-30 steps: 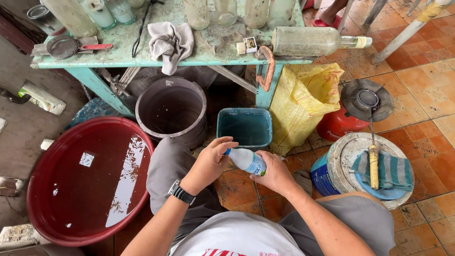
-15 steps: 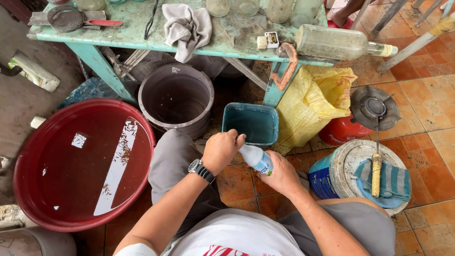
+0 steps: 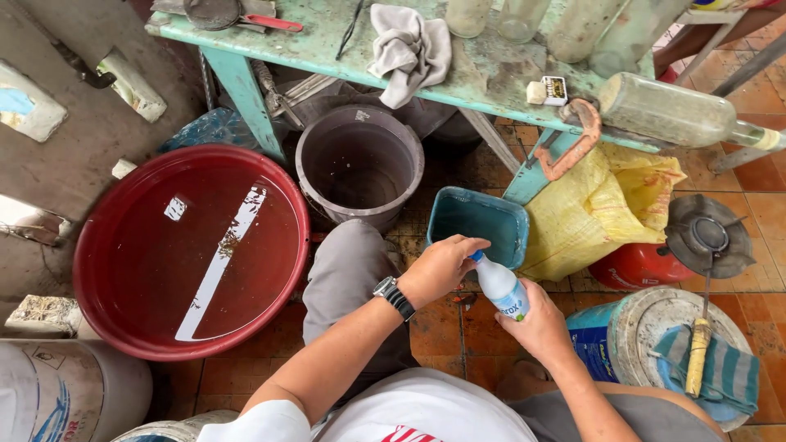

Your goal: The person is preparing and cutting glass bottles using a manual method involving liquid accelerant and a heating element.

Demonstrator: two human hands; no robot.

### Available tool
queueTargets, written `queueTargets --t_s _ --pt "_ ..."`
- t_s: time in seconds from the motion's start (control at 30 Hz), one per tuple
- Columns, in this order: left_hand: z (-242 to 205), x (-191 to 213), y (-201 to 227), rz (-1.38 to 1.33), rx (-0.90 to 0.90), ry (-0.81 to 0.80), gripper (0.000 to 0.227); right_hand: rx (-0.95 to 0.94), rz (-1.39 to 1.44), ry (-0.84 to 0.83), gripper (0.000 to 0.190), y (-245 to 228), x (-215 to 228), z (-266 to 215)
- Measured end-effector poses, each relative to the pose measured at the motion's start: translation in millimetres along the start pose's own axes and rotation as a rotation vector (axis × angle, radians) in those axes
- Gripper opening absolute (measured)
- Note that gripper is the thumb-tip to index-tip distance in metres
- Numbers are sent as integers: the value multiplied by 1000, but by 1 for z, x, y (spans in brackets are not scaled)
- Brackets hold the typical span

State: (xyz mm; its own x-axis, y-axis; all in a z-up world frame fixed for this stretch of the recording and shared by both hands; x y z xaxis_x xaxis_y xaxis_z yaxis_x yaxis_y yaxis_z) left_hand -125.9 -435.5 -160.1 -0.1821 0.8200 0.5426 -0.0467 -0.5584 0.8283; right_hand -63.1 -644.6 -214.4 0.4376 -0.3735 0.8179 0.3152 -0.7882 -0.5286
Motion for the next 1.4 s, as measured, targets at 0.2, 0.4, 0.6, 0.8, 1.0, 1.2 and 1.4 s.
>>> queueTargets --t_s 0.2,0.4,0.6,0.8,1.0,1.2,1.4 --pt "0 32 -6 -53 143 246 41 -54 -118 -34 79 2 14 -7" --pt "-11 63 -22 -464 216 618 33 -249 -212 46 88 29 61 -2" --pt "-12 55 -48 -891 326 658 39 -291 -330 -48 86 3 68 8" --pt "-16 55 -50 -1071 382 683 38 -240 -316 -55 83 -21 53 41" --pt "-10 49 -64 -1097 385 695 37 -267 -193 -56 87 -53 33 57" --pt "-9 51 -60 -1112 396 682 38 -331 -160 7 89 -37 31 60" --pt "1 34 -44 -1151 448 517 32 -367 -59 75 90 -29 52 41"
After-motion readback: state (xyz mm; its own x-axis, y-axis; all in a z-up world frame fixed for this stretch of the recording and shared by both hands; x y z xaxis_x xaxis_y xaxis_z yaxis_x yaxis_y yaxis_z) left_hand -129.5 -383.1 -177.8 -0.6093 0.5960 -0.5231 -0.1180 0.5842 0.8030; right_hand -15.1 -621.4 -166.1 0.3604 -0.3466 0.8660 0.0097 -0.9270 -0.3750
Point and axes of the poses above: each hand's wrist, its own z-axis towards the middle knuckle, its own x-axis out of the back of the hand, y = z × x, the point moved 7 cm from there along z, towards the middle knuckle, and after that the axes turned 2 degrees about y, right-handed, at the moved point
